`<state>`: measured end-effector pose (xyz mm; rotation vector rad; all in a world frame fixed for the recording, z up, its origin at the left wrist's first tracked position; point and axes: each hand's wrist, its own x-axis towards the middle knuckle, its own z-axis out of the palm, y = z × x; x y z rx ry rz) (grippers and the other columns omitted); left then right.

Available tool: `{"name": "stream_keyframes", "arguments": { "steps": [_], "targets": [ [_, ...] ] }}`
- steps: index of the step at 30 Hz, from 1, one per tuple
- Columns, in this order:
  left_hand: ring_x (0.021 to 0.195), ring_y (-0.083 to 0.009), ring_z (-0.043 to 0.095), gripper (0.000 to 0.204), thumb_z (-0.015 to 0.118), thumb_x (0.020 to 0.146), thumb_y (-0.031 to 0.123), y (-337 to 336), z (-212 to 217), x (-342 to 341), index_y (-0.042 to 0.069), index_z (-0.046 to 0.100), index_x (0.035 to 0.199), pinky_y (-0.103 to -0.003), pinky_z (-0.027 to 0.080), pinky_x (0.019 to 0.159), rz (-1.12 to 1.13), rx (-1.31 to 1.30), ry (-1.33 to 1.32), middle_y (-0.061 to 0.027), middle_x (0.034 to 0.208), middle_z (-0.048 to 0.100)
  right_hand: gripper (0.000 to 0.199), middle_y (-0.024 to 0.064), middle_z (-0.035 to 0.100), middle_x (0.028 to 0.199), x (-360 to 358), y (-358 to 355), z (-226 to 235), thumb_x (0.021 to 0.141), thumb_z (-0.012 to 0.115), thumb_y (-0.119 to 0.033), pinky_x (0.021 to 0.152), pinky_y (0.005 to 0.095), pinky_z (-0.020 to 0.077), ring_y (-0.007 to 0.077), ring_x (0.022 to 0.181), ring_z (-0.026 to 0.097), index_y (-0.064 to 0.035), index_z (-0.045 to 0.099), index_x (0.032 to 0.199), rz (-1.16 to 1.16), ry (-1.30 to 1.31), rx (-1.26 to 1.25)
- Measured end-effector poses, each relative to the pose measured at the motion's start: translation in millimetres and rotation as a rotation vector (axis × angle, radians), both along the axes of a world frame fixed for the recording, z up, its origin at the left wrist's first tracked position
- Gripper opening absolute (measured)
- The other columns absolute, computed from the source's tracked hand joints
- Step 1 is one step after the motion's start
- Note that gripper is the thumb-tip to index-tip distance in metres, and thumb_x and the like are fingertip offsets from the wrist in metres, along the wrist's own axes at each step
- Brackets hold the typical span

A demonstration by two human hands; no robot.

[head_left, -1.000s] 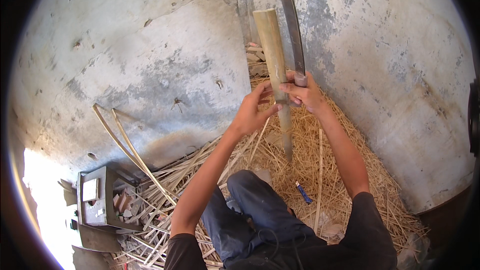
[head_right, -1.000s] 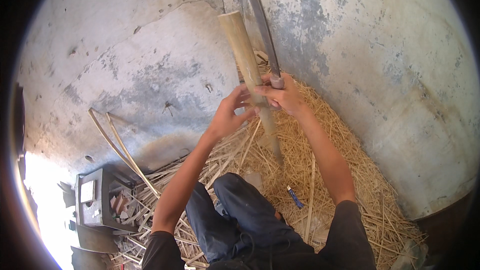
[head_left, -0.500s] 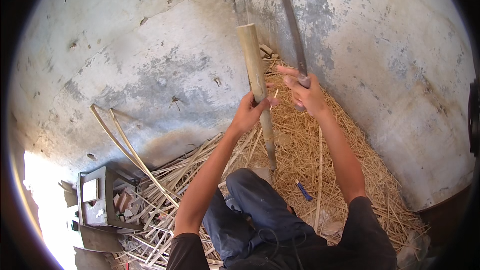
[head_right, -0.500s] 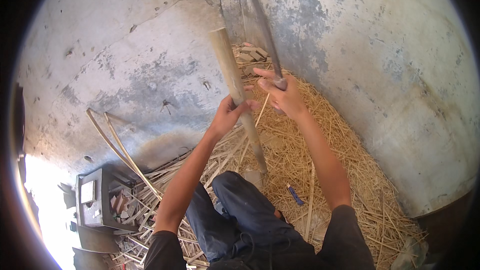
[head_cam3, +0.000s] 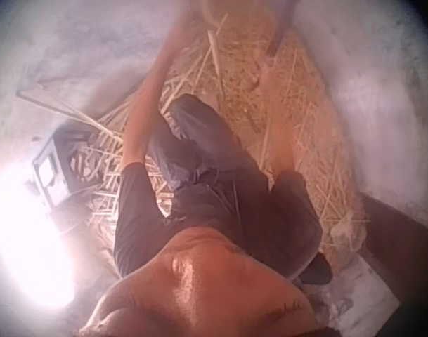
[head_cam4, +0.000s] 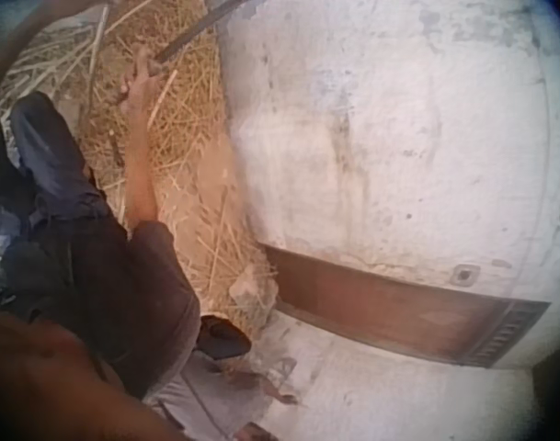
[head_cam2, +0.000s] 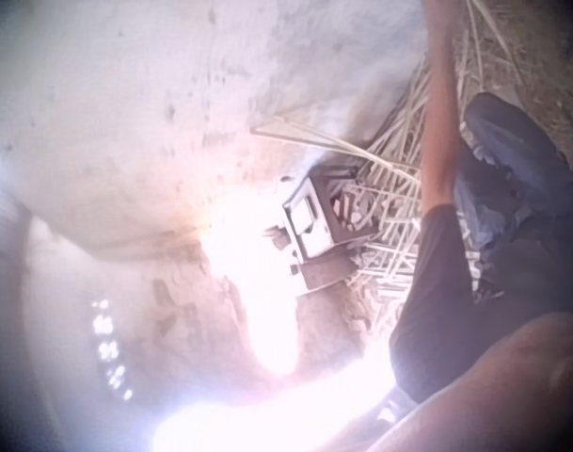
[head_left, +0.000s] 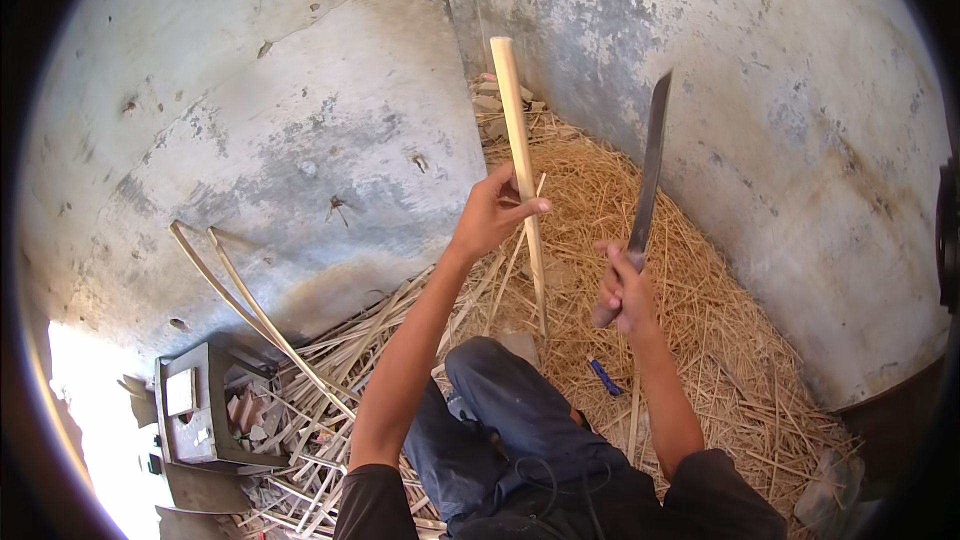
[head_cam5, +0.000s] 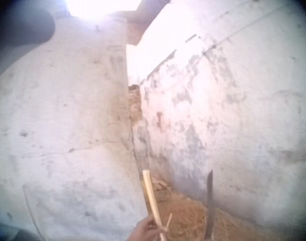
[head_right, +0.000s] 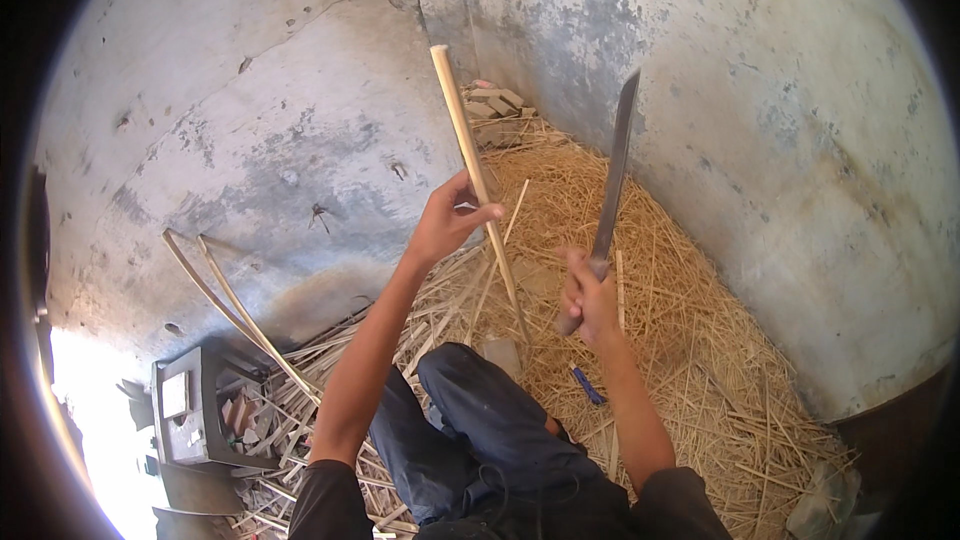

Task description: The person sits on a straw-covered floor and uses a large knife to split long bamboo poles into thin strips. They hold the bamboo with one hand and use the knife to drive a split down the length of the pole, separating it into smaller pieces.

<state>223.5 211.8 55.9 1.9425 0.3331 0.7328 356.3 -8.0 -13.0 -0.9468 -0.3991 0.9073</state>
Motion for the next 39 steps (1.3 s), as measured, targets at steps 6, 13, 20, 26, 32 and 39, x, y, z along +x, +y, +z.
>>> {"name": "stream_keyframes", "arguments": {
  "steps": [6,13,20,26,32,39],
  "targets": [
    [0.067,-0.0093,0.057,0.039,0.089,0.080,0.030,-17,2,20,0.000,0.067,0.091,-0.031,0.048,0.062,0.097,0.268,0.072,-0.0030,0.071,0.066,0.033,-0.0063,0.039,0.057,-34,6,-68,0.099,0.065,-0.014,0.039,0.0220,0.0287,0.0039,0.043,0.034,0.0006,0.061,0.128,-0.049,0.126,-0.195],
    [0.065,-0.0269,0.067,0.050,0.087,0.075,0.048,-38,13,21,0.003,0.067,0.083,-0.040,0.050,0.062,0.097,0.379,0.098,-0.0115,0.070,0.067,0.026,-0.0029,0.053,0.063,-35,46,-121,0.094,0.070,-0.007,0.040,0.0248,0.0308,0.0064,0.043,0.041,0.0013,0.068,0.118,-0.192,-0.082,-0.237],
    [0.091,-0.0222,0.066,0.058,0.078,0.086,0.050,-25,22,16,0.002,0.061,0.114,-0.039,0.053,0.078,-0.046,0.295,0.197,-0.0137,0.098,0.068,0.021,-0.0034,0.053,0.063,-25,60,-136,0.094,0.073,-0.014,0.041,0.0258,0.0319,0.0066,0.043,0.042,0.0019,0.069,0.109,-0.178,-0.129,-0.298],
    [0.129,-0.0312,0.057,0.084,0.043,0.099,0.071,9,94,16,0.007,0.036,0.153,-0.046,0.048,0.104,-0.187,-0.089,-0.418,-0.0191,0.137,0.057,0.018,-0.0010,0.057,0.069,-17,63,-132,0.095,0.072,-0.013,0.043,0.0262,0.0333,0.0065,0.048,0.045,0.0007,0.069,0.105,-0.174,-0.105,-0.286],
    [0.094,-0.0238,0.071,0.055,0.045,0.107,0.051,-5,153,14,0.003,0.058,0.130,-0.037,0.059,0.077,-0.285,0.061,-0.157,-0.0133,0.101,0.070,0.019,-0.0010,0.056,0.069,-18,58,-130,0.095,0.072,-0.016,0.042,0.0255,0.0336,0.0063,0.048,0.044,0.0008,0.069,0.102,-0.189,-0.087,-0.328],
    [0.071,-0.0161,0.063,0.030,0.045,0.108,0.029,-25,153,27,0.003,0.061,0.112,-0.031,0.055,0.067,-0.174,-0.213,-0.441,-0.0035,0.075,0.058,0.039,-0.0047,0.036,0.055,-24,26,-139,0.101,0.058,-0.046,0.040,0.0244,0.0283,0.0069,0.042,0.035,-0.0071,0.058,0.099,-0.046,0.129,-0.191]
  ]
}}
